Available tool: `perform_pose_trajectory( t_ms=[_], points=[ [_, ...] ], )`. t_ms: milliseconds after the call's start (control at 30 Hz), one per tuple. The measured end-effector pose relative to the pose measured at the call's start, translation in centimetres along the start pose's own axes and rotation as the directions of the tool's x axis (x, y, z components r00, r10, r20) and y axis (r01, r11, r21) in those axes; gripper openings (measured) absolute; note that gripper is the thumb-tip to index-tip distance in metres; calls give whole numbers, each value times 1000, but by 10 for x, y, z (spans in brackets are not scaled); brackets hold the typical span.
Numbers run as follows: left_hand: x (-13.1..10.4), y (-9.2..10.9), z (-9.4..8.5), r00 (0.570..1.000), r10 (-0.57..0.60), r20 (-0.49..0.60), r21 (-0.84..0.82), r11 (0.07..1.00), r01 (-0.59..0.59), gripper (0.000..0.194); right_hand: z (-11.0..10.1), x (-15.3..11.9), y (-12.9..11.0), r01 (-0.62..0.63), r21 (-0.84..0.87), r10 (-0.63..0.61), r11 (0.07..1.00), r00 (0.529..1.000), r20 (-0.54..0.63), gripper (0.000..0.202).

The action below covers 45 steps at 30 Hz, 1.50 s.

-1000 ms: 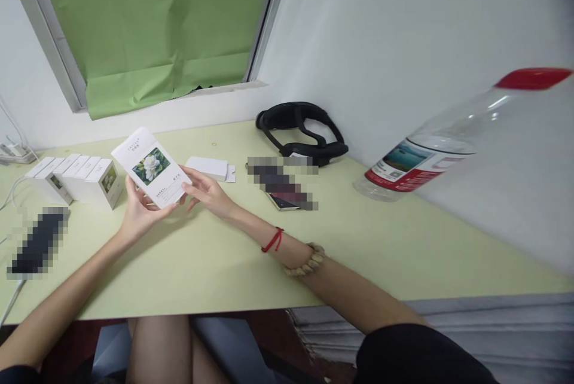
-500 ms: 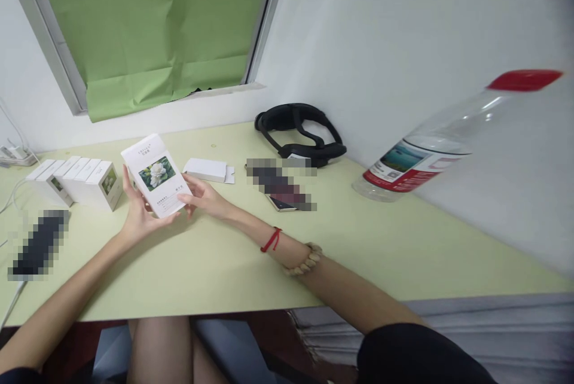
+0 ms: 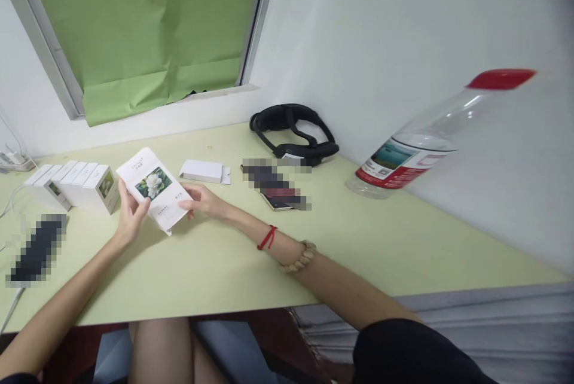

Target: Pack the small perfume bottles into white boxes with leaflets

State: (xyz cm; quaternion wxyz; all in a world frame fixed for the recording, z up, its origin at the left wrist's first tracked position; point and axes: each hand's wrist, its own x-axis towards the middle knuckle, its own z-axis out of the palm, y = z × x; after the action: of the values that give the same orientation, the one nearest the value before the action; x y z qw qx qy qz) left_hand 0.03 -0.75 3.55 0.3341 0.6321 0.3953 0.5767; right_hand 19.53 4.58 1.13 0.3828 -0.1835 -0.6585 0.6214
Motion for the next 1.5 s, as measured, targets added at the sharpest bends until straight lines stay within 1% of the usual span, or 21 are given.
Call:
perform_pose_trajectory(
  t_ms=[67,100,167,200,267,300,333,367,433,467,500,567,667,800,900,1033,1167,1233,1367,1433,1500],
  points=[
    [3,1,-1,997,8,-75,2,1000,-8,95,-1,1,3,-22,-13,22,1000,1000,-1,37],
    [3,2,0,995,15,-100,14,1000,-13,93,-2,2,4,-32,-38,31,999,999,-32,37],
    [4,5,2,990,37,-135,38,999,-32,93,-5,5,6,-51,-119,32,992,987,-160,40],
    [3,6,3,987,48,-151,47,998,-42,93,-7,6,6,-67,-173,23,983,970,-241,41],
    [1,8,4,984,61,-169,68,996,-50,90,-15,8,8,-110,-326,-32,939,915,-401,39],
    [1,8,4,983,67,-170,86,995,-53,89,-20,9,9,-139,-430,-86,892,882,-464,37],
    [0,8,4,984,73,-165,111,992,-55,87,-25,8,11,-171,-555,-169,814,845,-508,36],
    [-1,7,3,984,84,-157,144,988,-61,85,-31,7,13,-216,-673,-248,707,816,-522,39],
    [-2,4,3,985,114,-133,214,973,-84,82,-41,4,19,-322,-813,-322,486,799,-509,50],
    [-3,3,2,985,125,-118,242,966,-94,80,-45,3,22,-366,-839,-318,402,804,-503,55],
    [-3,2,3,987,128,-102,261,960,-98,78,-48,2,26,-400,-850,-298,343,812,-503,58],
    [-3,-2,4,991,109,-78,281,956,-83,73,-51,1,31,-446,-850,-236,280,827,-511,58],
    [-4,-9,5,998,26,-49,288,957,-11,61,-49,1,33,-443,-862,-180,246,853,-489,51],
    [-4,-22,5,992,-127,9,294,948,119,61,-42,2,23,-343,-911,-200,230,899,-389,42],
    [-5,-27,3,982,-189,1,356,918,176,63,-34,2,14,-273,-925,-237,262,911,-336,37],
    [-6,-26,2,985,-169,-26,384,908,166,57,-21,1,3,-189,-905,-282,382,908,-309,33],
    [-5,-25,4,987,-159,-9,416,897,148,51,-9,-1,-4,-84,-856,-339,511,895,-290,37],
    [-5,-25,4,986,-165,9,437,888,144,49,-3,-3,-6,-36,-831,-358,556,892,-278,38],
    [-6,-24,4,981,-187,47,487,862,141,49,8,-5,-7,-6,-783,-308,622,918,-252,39],
    [-7,-22,4,983,-176,59,519,846,121,49,12,-6,-5,-16,-747,-261,665,931,-253,46],
    [-8,-20,5,989,-135,57,545,834,82,47,12,-5,-2,-19,-721,-250,693,931,-265,54]
  ],
)
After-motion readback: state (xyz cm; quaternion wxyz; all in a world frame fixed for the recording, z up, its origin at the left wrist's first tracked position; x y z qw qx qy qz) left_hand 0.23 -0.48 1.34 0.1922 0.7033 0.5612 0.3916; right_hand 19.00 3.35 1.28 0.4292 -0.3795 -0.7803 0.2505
